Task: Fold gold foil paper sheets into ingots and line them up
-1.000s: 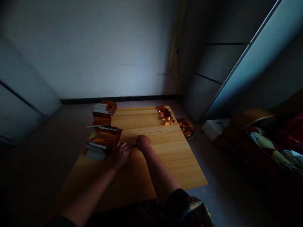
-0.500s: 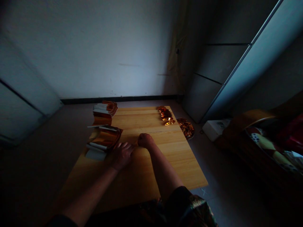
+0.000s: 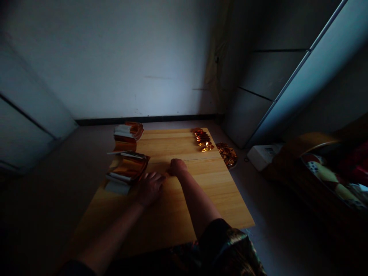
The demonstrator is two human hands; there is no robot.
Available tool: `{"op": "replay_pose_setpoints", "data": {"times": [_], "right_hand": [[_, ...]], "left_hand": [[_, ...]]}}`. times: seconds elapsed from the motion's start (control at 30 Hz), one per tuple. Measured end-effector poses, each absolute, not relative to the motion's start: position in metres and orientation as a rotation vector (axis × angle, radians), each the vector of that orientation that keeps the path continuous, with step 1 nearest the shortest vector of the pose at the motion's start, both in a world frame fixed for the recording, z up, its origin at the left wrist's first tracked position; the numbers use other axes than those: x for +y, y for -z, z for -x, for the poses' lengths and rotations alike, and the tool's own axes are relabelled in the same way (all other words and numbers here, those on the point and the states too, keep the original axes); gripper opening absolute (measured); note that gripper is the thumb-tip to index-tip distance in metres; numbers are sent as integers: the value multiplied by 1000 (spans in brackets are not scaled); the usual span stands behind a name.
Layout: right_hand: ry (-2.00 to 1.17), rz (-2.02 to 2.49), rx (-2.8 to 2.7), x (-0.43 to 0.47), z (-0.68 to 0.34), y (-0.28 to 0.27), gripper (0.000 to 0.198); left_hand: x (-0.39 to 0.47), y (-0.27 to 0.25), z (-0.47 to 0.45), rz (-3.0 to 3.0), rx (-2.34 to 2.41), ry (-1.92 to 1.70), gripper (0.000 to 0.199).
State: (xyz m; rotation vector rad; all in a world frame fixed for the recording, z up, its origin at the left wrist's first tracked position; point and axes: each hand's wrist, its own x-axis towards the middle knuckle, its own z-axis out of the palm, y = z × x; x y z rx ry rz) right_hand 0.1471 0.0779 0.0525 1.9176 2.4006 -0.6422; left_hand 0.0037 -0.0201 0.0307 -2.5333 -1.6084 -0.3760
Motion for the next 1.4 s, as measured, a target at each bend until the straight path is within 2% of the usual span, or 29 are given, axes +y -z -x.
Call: {"op": "replay_pose_setpoints", "data": {"times": [0.17, 0.4, 0.7, 1.07, 1.23, 1.4], "right_hand": [[610, -2034, 2388, 77, -148, -49, 22], [654, -2160, 2366, 71, -146, -47, 23], [641, -2219, 2300, 67, -157, -49, 25], [795, -2376, 2179, 64, -186, -41, 24], [607, -2288, 2211, 70, -181, -39, 33], [753, -2232, 2200, 68, -193, -38, 18]], "left_hand": [[-20, -32, -5, 2525, -1608, 362, 24], [-19, -37, -24, 2476, -1722, 336, 40], [-19, -34, -30, 2453, -1789, 275, 36], [-18, -33, -31, 2427, -1791, 243, 36], [-20, -37, -32, 2432, -1819, 240, 35], [-17, -33, -29, 2423, -1795, 260, 34]]}}
